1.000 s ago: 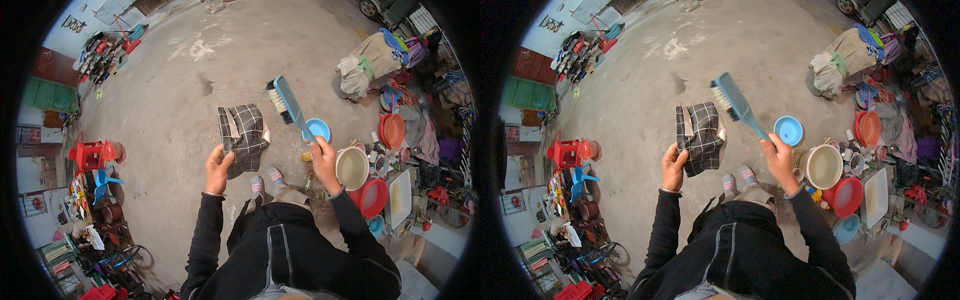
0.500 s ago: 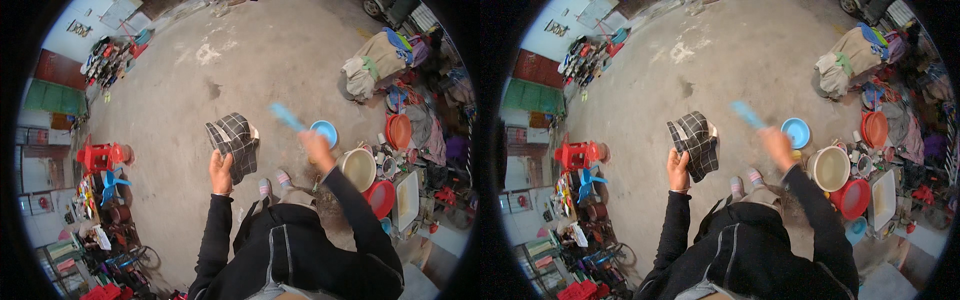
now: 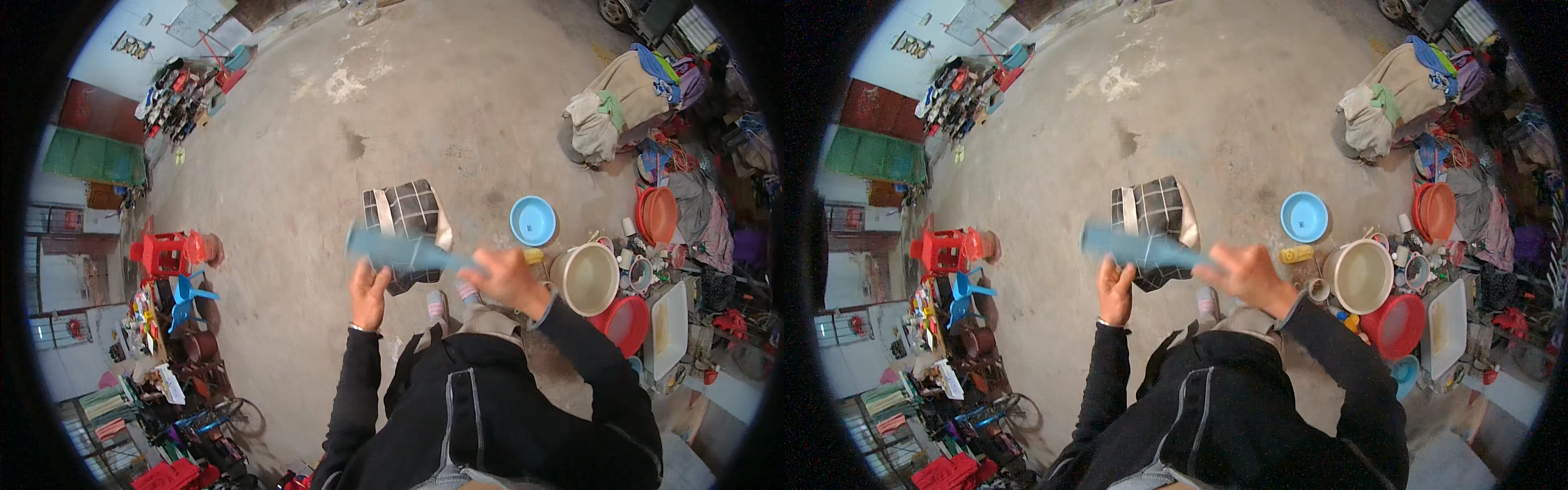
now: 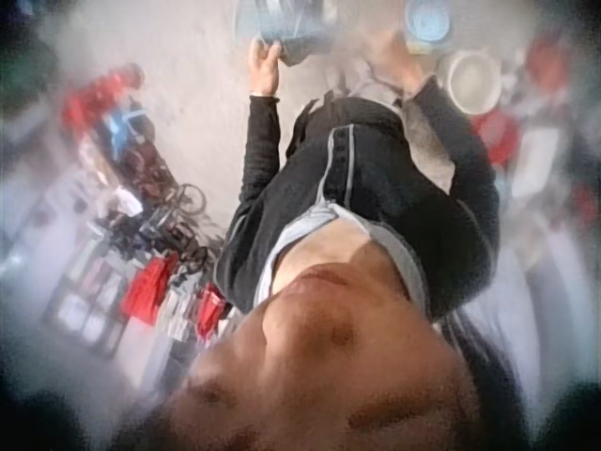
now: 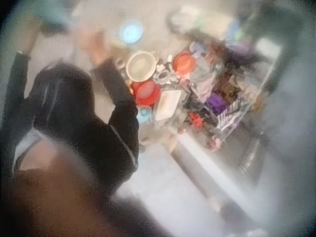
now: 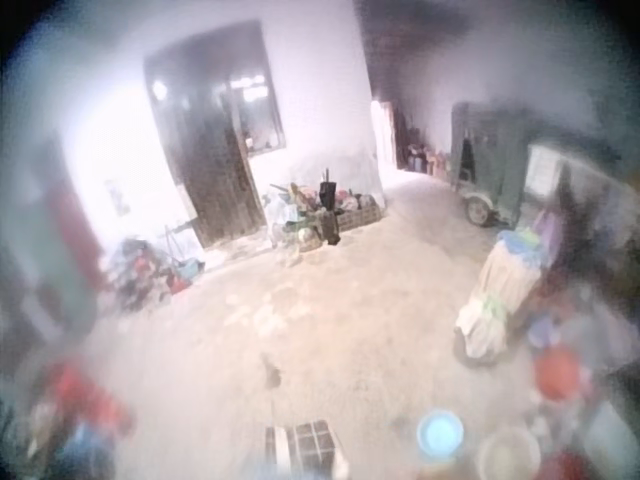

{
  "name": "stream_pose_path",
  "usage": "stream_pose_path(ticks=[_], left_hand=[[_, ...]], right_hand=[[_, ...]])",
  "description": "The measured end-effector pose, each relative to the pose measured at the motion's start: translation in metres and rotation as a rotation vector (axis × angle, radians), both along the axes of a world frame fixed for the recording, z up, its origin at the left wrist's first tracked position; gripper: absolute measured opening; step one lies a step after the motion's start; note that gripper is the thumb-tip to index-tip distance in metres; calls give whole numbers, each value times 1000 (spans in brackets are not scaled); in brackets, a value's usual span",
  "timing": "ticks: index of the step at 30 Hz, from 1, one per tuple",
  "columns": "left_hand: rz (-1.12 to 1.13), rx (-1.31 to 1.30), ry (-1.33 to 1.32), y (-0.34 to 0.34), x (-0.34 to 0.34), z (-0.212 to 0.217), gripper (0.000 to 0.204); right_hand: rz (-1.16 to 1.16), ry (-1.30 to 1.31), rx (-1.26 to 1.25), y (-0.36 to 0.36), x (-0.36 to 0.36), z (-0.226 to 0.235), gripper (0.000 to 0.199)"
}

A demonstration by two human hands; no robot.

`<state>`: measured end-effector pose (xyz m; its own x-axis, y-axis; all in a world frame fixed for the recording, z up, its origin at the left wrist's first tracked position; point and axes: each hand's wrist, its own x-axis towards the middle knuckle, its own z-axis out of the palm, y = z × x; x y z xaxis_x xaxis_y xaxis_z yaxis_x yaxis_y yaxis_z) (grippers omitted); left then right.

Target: The person uses a blue brush to clean a black-and-white checkered cushion, repeatedly brushing its surfaces and flipping it to reach different sides. The person then places the cushion on a red stool, picks up a plastic bottle, and walks into a living room area.

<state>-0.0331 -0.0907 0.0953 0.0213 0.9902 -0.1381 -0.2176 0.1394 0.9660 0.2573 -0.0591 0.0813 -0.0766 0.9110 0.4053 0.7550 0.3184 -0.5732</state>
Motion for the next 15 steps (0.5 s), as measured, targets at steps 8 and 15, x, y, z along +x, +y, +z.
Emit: stream_pose_path(ticks=[8, 15], left_hand=[[-131, -93, 88, -11, -20, 14, 25], [19, -31, -48, -12, -19, 2, 24]], right_hand=[[59, 69, -157, -11, 13, 53, 38], [-287, -58, -439, 11, 80, 0, 31]])
